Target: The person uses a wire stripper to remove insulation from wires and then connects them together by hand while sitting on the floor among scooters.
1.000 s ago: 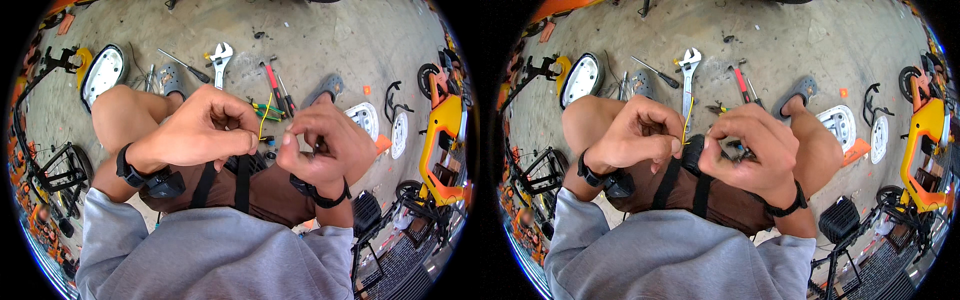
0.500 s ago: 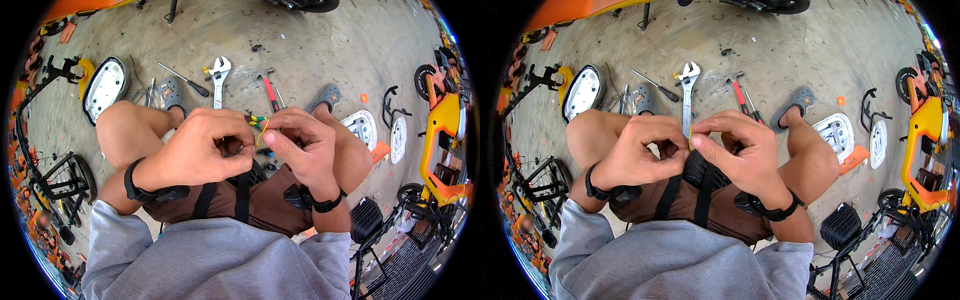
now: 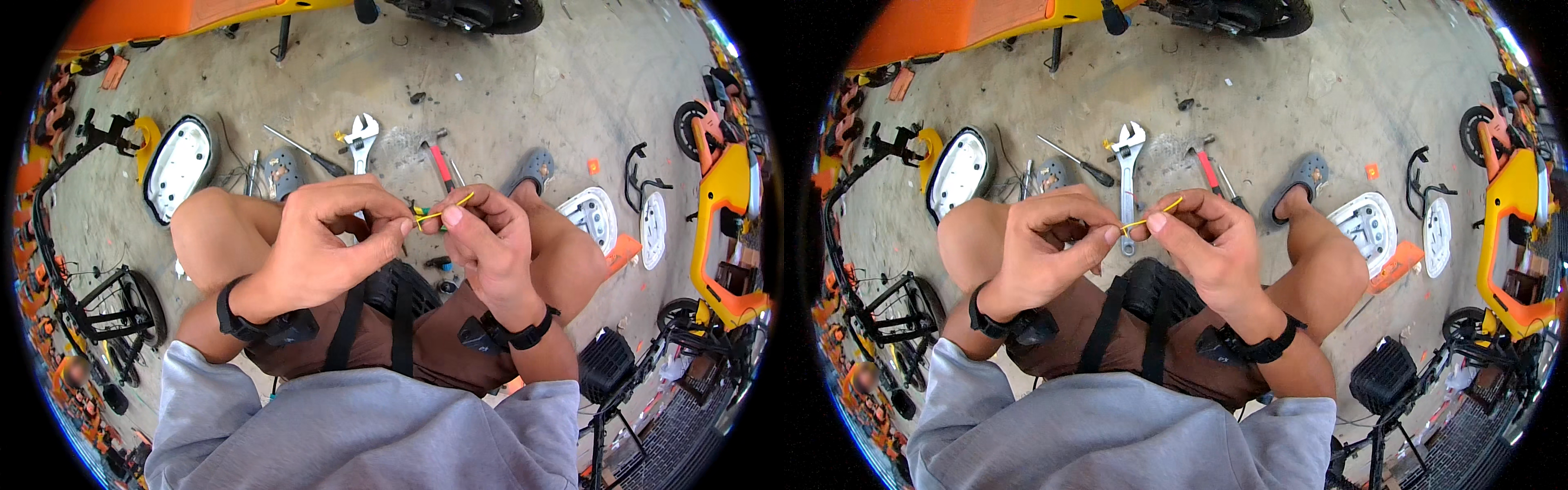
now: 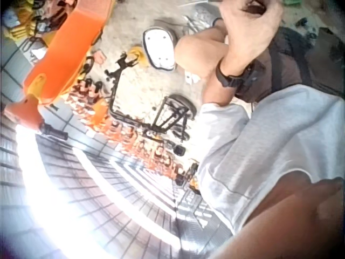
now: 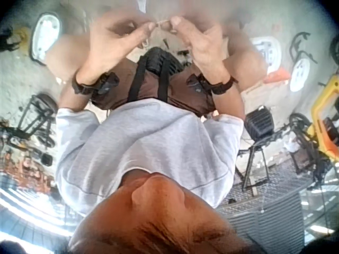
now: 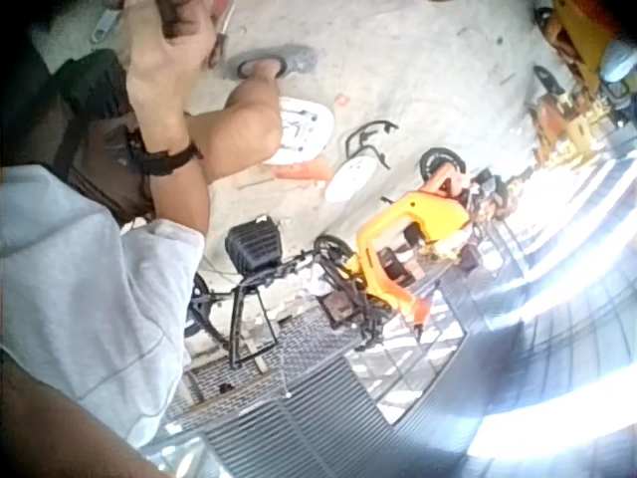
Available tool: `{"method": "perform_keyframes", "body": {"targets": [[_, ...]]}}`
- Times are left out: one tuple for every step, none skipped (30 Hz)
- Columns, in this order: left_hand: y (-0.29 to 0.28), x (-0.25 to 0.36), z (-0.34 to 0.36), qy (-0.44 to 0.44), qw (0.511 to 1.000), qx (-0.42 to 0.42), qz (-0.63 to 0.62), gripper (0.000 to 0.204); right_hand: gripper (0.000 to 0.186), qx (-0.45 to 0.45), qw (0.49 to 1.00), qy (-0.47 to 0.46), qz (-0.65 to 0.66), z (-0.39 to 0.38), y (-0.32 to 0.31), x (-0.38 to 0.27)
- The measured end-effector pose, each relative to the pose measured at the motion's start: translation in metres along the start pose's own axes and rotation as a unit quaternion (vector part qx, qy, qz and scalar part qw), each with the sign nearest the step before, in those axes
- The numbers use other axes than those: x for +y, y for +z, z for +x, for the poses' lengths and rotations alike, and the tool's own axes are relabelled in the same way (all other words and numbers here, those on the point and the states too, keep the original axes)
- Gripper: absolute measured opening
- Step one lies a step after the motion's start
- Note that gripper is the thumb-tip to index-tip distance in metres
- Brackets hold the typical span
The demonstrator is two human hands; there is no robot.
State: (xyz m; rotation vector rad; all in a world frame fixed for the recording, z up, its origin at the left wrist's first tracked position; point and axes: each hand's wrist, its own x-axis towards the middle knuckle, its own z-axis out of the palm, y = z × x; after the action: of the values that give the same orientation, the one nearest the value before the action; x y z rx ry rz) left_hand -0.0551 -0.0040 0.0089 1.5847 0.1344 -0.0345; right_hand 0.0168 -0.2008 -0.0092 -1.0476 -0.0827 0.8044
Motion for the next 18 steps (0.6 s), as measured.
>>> {"method": "perform_keyframes", "body": {"targets": [[0.001, -0.001, 0.000, -0.008, 1.000, 0.002, -0.020, 0.008, 0.014, -0.002, 1.000, -0.003, 0.010, 0.000, 0.000, 0.000], [0.003, -0.001, 0.000, -0.016, 0.999, 0.003, -0.039, 0.008, 0.014, 0.004, 0.999, -0.029, -0.014, 0.000, 0.002, 0.002], [0.003, -0.001, 0.001, -0.024, 0.998, 0.005, -0.059, 0.009, 0.015, 0.012, 0.998, -0.055, -0.038, 0.000, 0.003, 0.004], [0.003, 0.000, 0.001, -0.019, 0.998, 0.005, -0.053, 0.010, 0.016, 0.021, 0.995, -0.079, -0.062, -0.001, 0.005, 0.006], [0.002, 0.001, 0.002, -0.015, 0.999, 0.005, -0.047, 0.010, 0.016, 0.033, 0.990, -0.104, -0.090, 0.000, 0.005, 0.008], [0.002, 0.002, 0.003, -0.010, 0.999, 0.005, -0.041, 0.011, 0.016, 0.045, 0.984, -0.129, -0.118, 0.000, 0.005, 0.008], [0.001, 0.002, 0.002, -0.002, 1.000, 0.001, -0.024, 0.011, 0.015, 0.043, 0.983, -0.117, -0.134, -0.001, 0.004, 0.007], [-0.001, 0.001, 0.001, 0.007, 1.000, -0.004, -0.008, 0.010, 0.015, 0.046, 0.979, -0.121, -0.156, -0.001, 0.003, 0.007], [-0.002, 0.001, 0.001, 0.015, 1.000, -0.008, 0.009, 0.010, 0.015, 0.049, 0.975, -0.125, -0.177, -0.001, 0.001, 0.009], [-0.001, 0.000, 0.001, 0.015, 1.000, -0.007, 0.016, 0.010, 0.015, 0.053, 0.970, -0.128, -0.198, -0.001, 0.000, 0.011], [-0.001, 0.000, 0.000, 0.016, 1.000, -0.007, 0.024, 0.010, 0.017, 0.044, 0.958, -0.167, -0.228, -0.001, -0.001, 0.011], [-0.001, 0.000, 0.000, 0.017, 0.999, -0.006, 0.031, 0.010, 0.018, 0.035, 0.943, -0.206, -0.258, 0.000, -0.002, 0.011], [0.000, 0.001, 0.001, 0.024, 0.999, -0.010, 0.043, 0.010, 0.021, 0.025, 0.926, -0.244, -0.287, 0.002, -0.003, 0.010], [0.000, 0.001, 0.001, 0.032, 0.998, -0.014, 0.055, 0.010, 0.022, 0.015, 0.901, -0.278, -0.334, 0.002, -0.001, 0.005], [0.000, 0.002, 0.001, 0.040, 0.997, -0.017, 0.067, 0.010, 0.025, 0.005, 0.872, -0.311, -0.379, 0.001, 0.002, -0.003], [0.000, 0.003, 0.002, 0.053, 0.995, -0.025, 0.083, 0.010, 0.025, -0.002, 0.847, -0.339, -0.410, 0.003, 0.002, -0.005], [0.000, 0.003, 0.003, 0.066, 0.992, -0.032, 0.099, 0.010, 0.026, -0.007, 0.820, -0.368, -0.439, 0.003, 0.002, -0.007], [0.000, 0.003, 0.003, 0.079, 0.989, -0.039, 0.115, 0.011, 0.024, -0.010, 0.799, -0.394, -0.455, 0.006, 0.000, -0.004]]}}
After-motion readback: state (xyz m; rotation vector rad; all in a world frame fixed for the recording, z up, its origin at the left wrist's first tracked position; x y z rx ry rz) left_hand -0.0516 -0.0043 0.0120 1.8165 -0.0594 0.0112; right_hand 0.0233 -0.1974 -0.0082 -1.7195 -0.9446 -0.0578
